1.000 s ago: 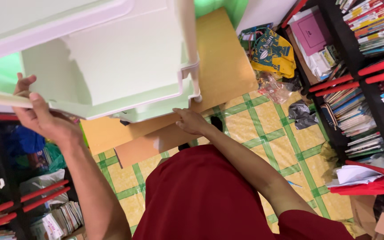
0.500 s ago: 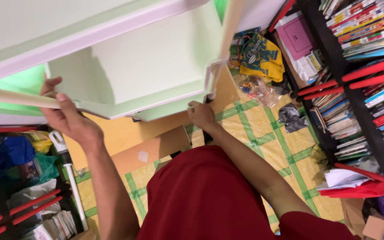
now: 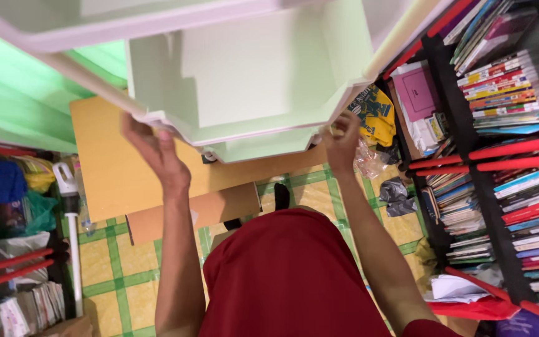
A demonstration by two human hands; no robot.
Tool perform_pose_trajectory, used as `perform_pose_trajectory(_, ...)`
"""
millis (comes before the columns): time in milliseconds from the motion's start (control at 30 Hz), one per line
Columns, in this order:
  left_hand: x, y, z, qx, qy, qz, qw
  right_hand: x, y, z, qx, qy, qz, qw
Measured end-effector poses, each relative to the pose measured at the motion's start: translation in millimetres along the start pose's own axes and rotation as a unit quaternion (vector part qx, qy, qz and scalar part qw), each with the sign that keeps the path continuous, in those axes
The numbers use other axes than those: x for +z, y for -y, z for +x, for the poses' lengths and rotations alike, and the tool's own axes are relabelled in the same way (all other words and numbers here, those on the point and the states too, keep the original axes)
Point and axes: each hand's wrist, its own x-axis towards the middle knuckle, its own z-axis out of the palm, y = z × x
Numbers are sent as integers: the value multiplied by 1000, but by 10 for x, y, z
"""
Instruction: The person assembles a three-tier plastic storage cart by inserting vertical poles into the drawer units, stacking the drawers, and attaching caster wheels to the base. The cart is completed and stands upright on a table.
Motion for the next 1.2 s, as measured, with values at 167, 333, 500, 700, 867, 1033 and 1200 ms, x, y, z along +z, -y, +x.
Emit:
perform_pose_trajectory(167, -176, 427, -402, -145, 80, 93, 982, 237, -25, 210, -23, 103, -102, 989)
perform_pose_trajectory(333, -348, 642, -460, -294, 16, 11, 956, 457, -19, -10, 48, 160, -215, 962)
perform_pose_trajectory(500, -735, 669, -407, -200, 14, 32, 979, 796, 16, -208, 3, 126, -157, 980)
perform_pose_trajectory(700, -1276, 738, -414, -197, -30, 37, 979, 1240, 93, -402, 6, 182, -201, 963)
perform_pose_trajectory(867, -1803, 879, -320, -196, -57, 35, 978, 1660, 138, -677, -47, 208, -206, 955)
perform_pose_trajectory(1033, -2182, 771, -158, -202, -49, 80, 975, 1955, 330, -911, -25, 227, -188, 955)
perform_pose_trajectory(1200, -2540, 422, 239, -134, -8, 80, 988, 1960, 768, -657, -128, 178, -69, 973)
